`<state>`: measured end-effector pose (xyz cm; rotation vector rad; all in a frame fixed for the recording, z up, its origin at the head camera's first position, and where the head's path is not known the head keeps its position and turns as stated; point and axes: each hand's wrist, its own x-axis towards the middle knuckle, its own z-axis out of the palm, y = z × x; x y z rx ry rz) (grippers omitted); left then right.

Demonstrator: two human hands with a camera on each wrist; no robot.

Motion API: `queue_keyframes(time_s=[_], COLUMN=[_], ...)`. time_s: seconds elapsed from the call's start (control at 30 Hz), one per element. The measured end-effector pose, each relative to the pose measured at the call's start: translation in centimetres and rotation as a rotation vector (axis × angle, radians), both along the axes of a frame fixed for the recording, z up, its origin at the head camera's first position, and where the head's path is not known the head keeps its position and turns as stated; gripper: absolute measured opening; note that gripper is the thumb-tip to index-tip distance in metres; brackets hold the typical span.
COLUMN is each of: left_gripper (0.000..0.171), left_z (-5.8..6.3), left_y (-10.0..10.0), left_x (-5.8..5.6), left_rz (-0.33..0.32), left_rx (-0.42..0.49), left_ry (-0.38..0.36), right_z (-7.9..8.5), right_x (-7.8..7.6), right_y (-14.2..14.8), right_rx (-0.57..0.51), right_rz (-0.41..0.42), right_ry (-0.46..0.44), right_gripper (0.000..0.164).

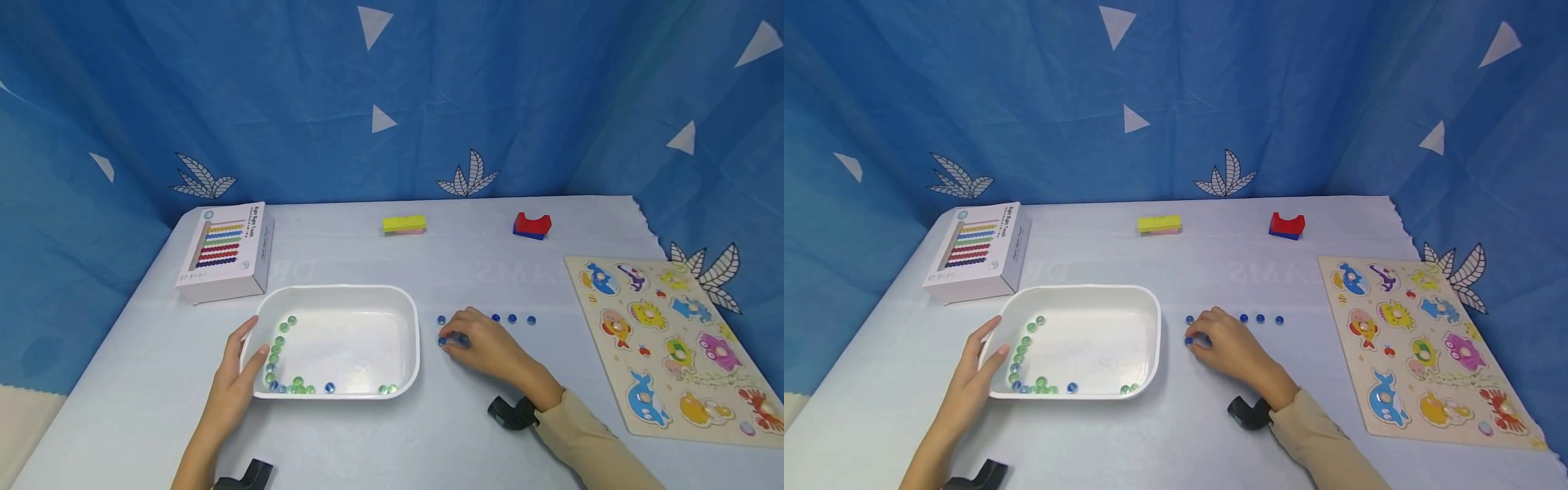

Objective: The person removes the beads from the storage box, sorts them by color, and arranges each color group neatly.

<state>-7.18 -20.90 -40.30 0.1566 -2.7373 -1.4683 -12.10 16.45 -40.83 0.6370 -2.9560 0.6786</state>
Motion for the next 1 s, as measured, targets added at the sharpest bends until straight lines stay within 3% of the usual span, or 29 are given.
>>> queue_keyframes(time_s=[0.4, 0.57, 1.0], left_gripper=[0.055, 0.055, 0.055], left_z=[0.0, -0.1, -0.2], left_y=[0.1, 0.1, 0.0], left_x=[0.0, 0.0, -0.1], left_rz=[-0.012, -0.014, -0.014], left_rx=[0.007, 0.005, 0.001], left_ry=[0.005, 0.009, 0.029], right_z=[0.8, 0.3, -0.7], right_x=[0.5, 1.0, 1.2], right_y=[1.8, 2.6, 2.9], right_rx=[-0.073, -0.064, -0.134], right_rz=[-0.044, -0.111, -0.118], right_ry=[-0.008, -0.048, -0.104], right_gripper=[0.021, 0.022, 0.025])
